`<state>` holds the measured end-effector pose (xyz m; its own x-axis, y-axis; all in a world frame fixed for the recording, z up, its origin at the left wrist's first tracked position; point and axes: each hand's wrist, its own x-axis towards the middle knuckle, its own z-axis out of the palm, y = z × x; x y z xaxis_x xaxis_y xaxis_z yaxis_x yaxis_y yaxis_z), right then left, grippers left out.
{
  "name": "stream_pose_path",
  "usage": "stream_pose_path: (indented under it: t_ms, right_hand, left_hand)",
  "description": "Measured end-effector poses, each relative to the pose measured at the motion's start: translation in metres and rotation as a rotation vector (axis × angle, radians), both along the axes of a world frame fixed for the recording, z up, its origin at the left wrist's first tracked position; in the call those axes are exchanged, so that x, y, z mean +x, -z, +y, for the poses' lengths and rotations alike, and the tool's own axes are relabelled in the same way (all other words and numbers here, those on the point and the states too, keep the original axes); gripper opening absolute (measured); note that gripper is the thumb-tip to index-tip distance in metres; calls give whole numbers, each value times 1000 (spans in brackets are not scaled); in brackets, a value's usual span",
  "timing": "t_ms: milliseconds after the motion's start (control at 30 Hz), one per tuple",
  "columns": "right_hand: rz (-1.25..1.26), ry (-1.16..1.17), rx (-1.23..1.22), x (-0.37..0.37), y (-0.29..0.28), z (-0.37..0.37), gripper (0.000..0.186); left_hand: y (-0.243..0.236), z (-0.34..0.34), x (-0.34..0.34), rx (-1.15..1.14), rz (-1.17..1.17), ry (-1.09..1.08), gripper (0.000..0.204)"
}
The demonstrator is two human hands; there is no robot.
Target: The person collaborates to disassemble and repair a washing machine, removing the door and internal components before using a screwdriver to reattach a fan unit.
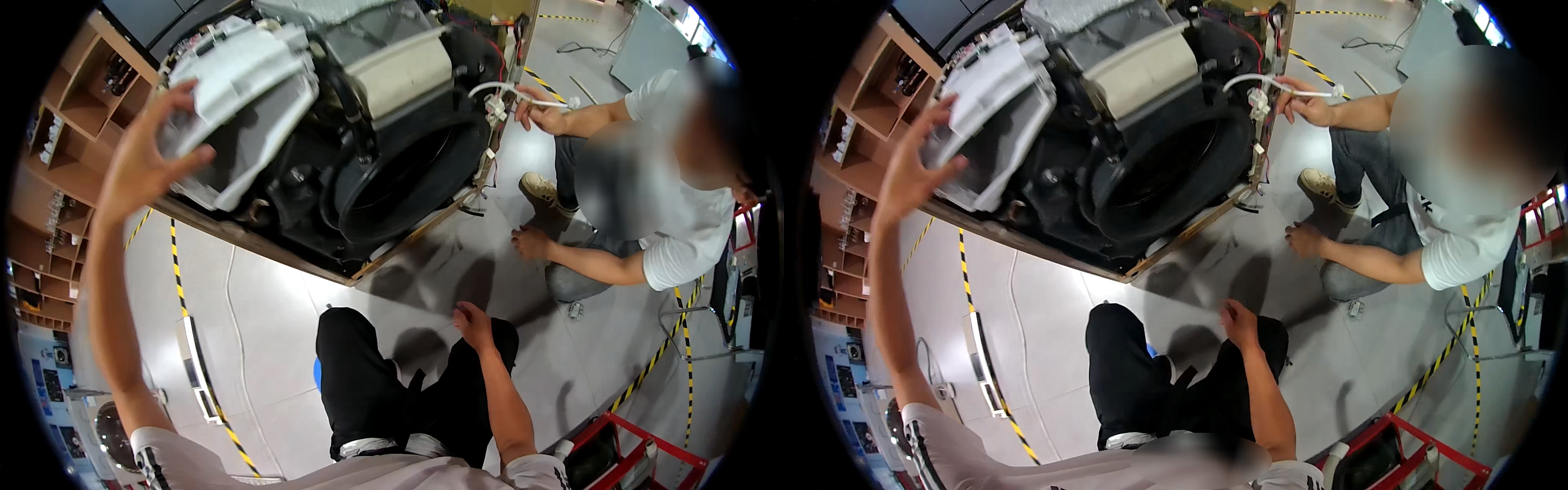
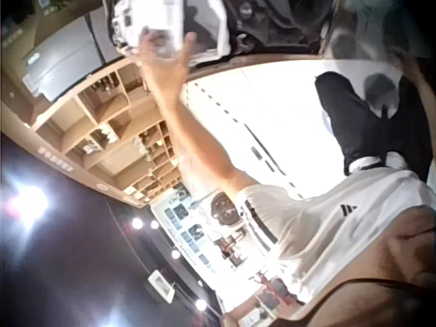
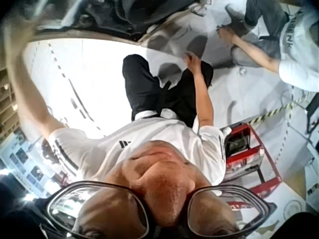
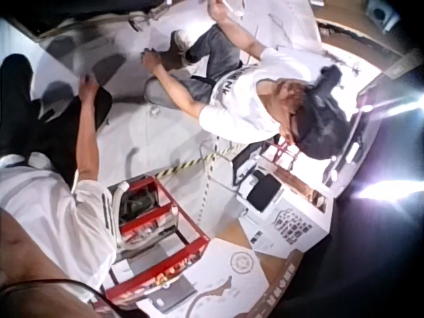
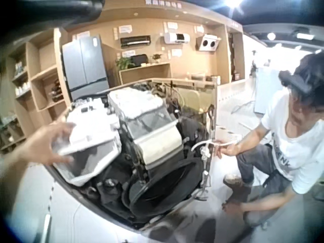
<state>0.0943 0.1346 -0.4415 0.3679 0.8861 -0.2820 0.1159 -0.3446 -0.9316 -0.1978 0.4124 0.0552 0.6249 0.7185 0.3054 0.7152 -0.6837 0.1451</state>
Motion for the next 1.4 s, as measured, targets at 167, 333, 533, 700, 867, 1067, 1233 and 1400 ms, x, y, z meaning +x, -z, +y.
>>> stream_pose_path:
  t_ms: [167, 333, 533, 700, 867, 1067, 1233, 1400]
  right_hand:
    - [235, 325, -160, -1, -95, -45, 23]
    - [118, 573, -271, -19, -210, -132, 22]
    - [234, 696, -479, -54, -284, -265, 20]
    - [349, 824, -626, -96, -300, -373, 21]
    - [494, 922, -752, -122, -331, -390, 20]
    - [521, 909, -608, -126, -344, -362, 18]
    - [553, 841, -493, -96, -340, -362, 16]
    - [559, 828, -517, -55, -340, -384, 16]
  left_hand:
    - [-4, 3, 0, 1, -1, 44, 49]
    - [-11, 3, 4, 49, -12, 116, 53]
    - [-25, 5, 5, 15, 26, 90, 55]
    - [-21, 0, 7, -31, 103, 47, 59]
    - [-29, 1, 4, -56, 128, 96, 65]
    - [-29, -6, 3, -86, 201, 40, 66]
    - [-34, -48, 18, -2, 135, 35, 59]
    - [-2, -148, -12, -375, 166, 118, 45]
